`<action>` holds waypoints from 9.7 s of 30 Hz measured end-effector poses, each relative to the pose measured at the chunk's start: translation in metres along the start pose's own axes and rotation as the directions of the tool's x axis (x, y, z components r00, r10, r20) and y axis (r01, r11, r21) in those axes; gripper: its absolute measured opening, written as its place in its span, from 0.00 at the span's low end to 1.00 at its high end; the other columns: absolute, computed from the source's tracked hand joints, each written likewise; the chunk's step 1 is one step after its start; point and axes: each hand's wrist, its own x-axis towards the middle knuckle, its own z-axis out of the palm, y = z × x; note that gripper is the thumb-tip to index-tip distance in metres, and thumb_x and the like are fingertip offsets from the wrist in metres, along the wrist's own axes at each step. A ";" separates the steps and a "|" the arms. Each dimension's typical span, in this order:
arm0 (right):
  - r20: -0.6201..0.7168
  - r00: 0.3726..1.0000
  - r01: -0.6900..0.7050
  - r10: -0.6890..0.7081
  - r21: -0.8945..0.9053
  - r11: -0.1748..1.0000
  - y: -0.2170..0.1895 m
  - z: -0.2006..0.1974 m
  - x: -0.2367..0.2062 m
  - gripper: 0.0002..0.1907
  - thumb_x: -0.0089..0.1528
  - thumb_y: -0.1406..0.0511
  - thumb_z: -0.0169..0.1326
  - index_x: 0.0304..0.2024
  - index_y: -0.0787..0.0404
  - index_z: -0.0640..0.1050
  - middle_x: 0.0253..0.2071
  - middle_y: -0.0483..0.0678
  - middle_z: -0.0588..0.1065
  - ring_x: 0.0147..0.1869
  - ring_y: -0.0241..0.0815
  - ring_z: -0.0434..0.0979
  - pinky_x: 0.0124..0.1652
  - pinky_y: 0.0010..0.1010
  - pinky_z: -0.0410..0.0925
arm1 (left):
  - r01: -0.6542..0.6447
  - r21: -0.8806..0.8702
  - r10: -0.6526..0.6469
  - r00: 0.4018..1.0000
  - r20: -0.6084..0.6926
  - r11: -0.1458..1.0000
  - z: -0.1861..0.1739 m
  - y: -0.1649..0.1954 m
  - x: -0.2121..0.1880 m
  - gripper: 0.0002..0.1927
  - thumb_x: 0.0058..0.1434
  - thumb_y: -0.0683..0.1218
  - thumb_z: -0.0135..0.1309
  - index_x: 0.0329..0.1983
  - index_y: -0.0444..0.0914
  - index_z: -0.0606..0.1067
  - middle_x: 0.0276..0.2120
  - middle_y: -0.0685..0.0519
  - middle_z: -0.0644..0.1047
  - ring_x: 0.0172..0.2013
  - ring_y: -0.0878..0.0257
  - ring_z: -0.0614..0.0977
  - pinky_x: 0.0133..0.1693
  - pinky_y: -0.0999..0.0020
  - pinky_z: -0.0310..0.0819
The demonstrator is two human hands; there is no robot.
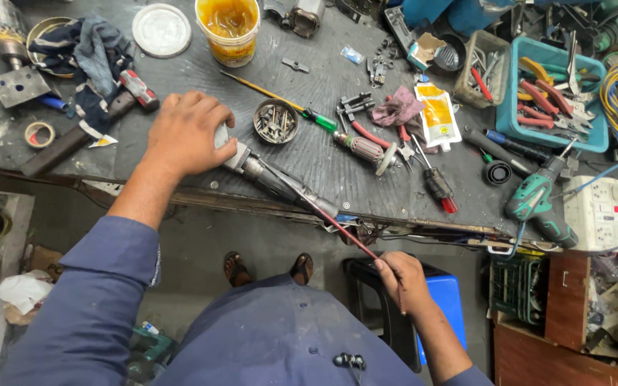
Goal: The person uses a red-handled screwdriver to manipulate a cylindrical electrical motor component on a cluttered workbench. They repeatedly insert and rotate the screwdriver inside the motor housing while holding the motor steady with their other hand.
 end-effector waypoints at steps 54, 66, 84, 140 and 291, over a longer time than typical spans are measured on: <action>0.067 0.760 0.553 -0.647 -0.589 0.589 -0.006 -0.020 0.050 0.08 0.55 0.63 0.64 0.31 0.56 0.77 0.28 0.42 0.70 0.32 0.42 0.69 0.39 0.36 0.64 | -0.053 0.080 0.054 0.998 -0.016 0.995 0.007 -0.002 -0.003 0.20 0.57 0.63 0.61 0.44 0.47 0.78 0.47 0.55 0.78 0.58 0.55 0.75 0.55 0.53 0.64; -0.054 0.791 0.526 -0.610 -0.450 0.722 -0.016 -0.055 0.054 0.23 0.59 0.57 0.69 0.23 0.57 0.68 0.25 0.45 0.61 0.30 0.45 0.65 0.38 0.36 0.64 | -0.310 0.140 0.266 0.927 0.265 0.940 0.018 0.056 -0.003 0.34 0.46 0.67 0.62 0.51 0.44 0.79 0.51 0.51 0.79 0.58 0.52 0.77 0.58 0.54 0.66; -0.284 0.885 0.345 -0.368 -0.128 0.930 0.003 -0.022 0.043 0.17 0.56 0.65 0.58 0.19 0.59 0.63 0.20 0.49 0.59 0.26 0.51 0.61 0.33 0.42 0.56 | -0.296 0.058 0.271 0.926 0.263 0.953 0.021 0.021 0.019 0.35 0.45 0.65 0.62 0.54 0.44 0.77 0.52 0.52 0.78 0.55 0.53 0.77 0.58 0.57 0.69; 0.639 0.659 -0.656 0.397 0.746 -0.112 -0.007 0.034 0.005 0.28 0.70 0.55 0.45 0.17 0.53 0.56 0.15 0.39 0.50 0.20 0.37 0.47 0.27 0.33 0.52 | -0.339 0.072 0.341 0.940 -0.016 0.938 -0.021 -0.033 -0.007 0.36 0.53 0.68 0.59 0.58 0.42 0.75 0.51 0.51 0.77 0.56 0.54 0.75 0.63 0.51 0.62; -0.461 0.882 -0.235 0.102 -0.242 0.941 -0.023 0.036 -0.060 0.11 0.75 0.58 0.53 0.42 0.55 0.79 0.35 0.46 0.79 0.39 0.42 0.79 0.39 0.31 0.71 | -0.477 -0.061 0.465 0.874 -0.143 0.877 0.073 0.155 -0.046 0.11 0.46 0.43 0.57 0.33 0.44 0.72 0.32 0.56 0.75 0.39 0.57 0.78 0.43 0.62 0.68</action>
